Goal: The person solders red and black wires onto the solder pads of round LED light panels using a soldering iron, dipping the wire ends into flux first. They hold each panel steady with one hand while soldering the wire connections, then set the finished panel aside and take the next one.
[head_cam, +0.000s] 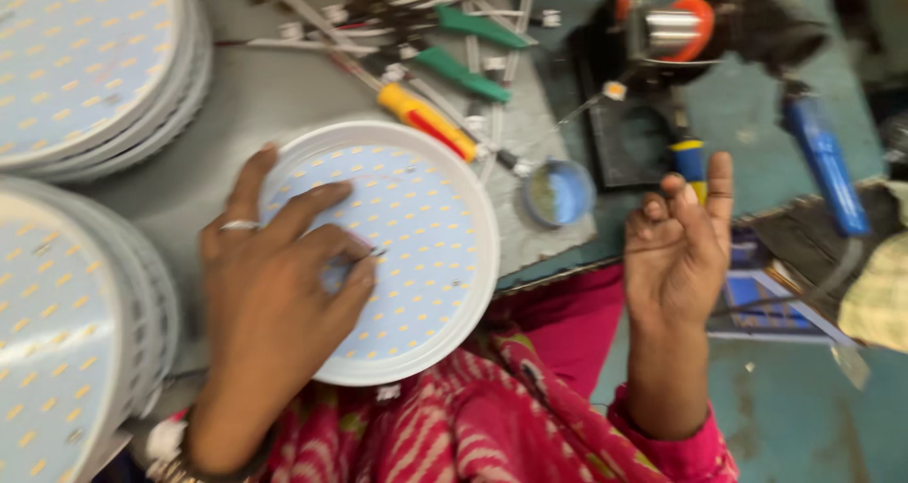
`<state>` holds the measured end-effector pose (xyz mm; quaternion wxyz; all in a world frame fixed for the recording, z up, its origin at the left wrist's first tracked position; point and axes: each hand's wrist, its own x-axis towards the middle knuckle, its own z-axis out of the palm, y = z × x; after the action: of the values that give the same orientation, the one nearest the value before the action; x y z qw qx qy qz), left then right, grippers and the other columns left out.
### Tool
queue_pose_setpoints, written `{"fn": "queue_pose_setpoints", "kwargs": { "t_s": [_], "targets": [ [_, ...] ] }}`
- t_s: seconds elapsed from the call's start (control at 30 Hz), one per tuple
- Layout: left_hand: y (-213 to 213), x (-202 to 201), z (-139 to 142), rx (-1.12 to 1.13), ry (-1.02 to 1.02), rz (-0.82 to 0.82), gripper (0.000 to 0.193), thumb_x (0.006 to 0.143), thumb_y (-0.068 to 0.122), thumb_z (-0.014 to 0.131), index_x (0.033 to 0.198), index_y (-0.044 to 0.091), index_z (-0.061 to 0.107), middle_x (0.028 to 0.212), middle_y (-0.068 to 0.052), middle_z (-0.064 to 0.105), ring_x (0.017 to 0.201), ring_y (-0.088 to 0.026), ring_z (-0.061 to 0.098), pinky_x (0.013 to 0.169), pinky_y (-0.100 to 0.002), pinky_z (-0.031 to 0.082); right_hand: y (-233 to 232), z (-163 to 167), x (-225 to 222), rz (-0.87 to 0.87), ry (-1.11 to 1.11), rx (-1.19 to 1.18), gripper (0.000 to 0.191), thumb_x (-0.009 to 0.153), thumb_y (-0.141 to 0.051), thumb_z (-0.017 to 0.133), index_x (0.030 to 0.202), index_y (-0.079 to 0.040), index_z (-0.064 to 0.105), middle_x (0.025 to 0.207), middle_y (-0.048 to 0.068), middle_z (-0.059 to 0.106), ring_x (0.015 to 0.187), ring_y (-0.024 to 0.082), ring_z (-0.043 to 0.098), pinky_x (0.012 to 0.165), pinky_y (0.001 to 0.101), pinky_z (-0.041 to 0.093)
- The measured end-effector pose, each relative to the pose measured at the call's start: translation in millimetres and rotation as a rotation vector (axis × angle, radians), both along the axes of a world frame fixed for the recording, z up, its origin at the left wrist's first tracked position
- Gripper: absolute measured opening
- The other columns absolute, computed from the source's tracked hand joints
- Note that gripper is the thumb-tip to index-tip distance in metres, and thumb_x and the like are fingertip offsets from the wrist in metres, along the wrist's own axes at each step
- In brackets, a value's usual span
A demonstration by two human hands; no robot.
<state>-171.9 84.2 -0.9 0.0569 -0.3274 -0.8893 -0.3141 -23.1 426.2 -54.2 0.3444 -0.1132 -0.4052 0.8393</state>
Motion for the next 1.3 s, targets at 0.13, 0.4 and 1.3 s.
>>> {"fn": "queue_pose_setpoints", "kwargs": {
  "t_s": [0.13,0.4,1.3],
  "targets": [
    [-2.0,-2.0,0.0,-0.03,0.02,0.01,0.008,0.072,0.026,0.08,0.076,0.019,0.078,0.13,0.001,0.071,0.149,-0.04,0.037,0.103,-0.058,0.035,23.0,2.7,4.4,-0.152,0.082,-0.042,0.047,0.114,-0.008,0.061,0.152,-0.022,0.037,0.11,0.01,0.064,0.085,0.017,0.063,0.068,0.0258,0.05],
    [-6.1,6.5,-0.8,-0.038,0.026,0.004,0.01,0.075,0.026,0.08,0.079,0.017,0.079,0.133,0.0,0.07,0.15,-0.041,0.036,0.104,-0.057,0.034,78.8,24.1,-6.3,-0.378,-0.089,0.305,0.054,0.116,-0.018,0.076,0.159,-0.015,0.043,0.098,0.007,0.063,0.071,0.015,0.058,0.06,0.0266,0.046],
    [-10.1,6.8,5.3,-0.013,0.052,0.011,0.01,0.077,0.022,0.082,0.086,0.017,0.08,0.127,-0.002,0.074,0.15,-0.043,0.042,0.107,-0.053,0.041,4.0,39.3,52.6,-0.302,-0.037,0.706,0.043,0.107,-0.032,0.082,0.112,0.004,0.06,0.087,0.012,0.063,0.061,0.013,0.054,0.053,0.0214,0.042]
  ]
}}
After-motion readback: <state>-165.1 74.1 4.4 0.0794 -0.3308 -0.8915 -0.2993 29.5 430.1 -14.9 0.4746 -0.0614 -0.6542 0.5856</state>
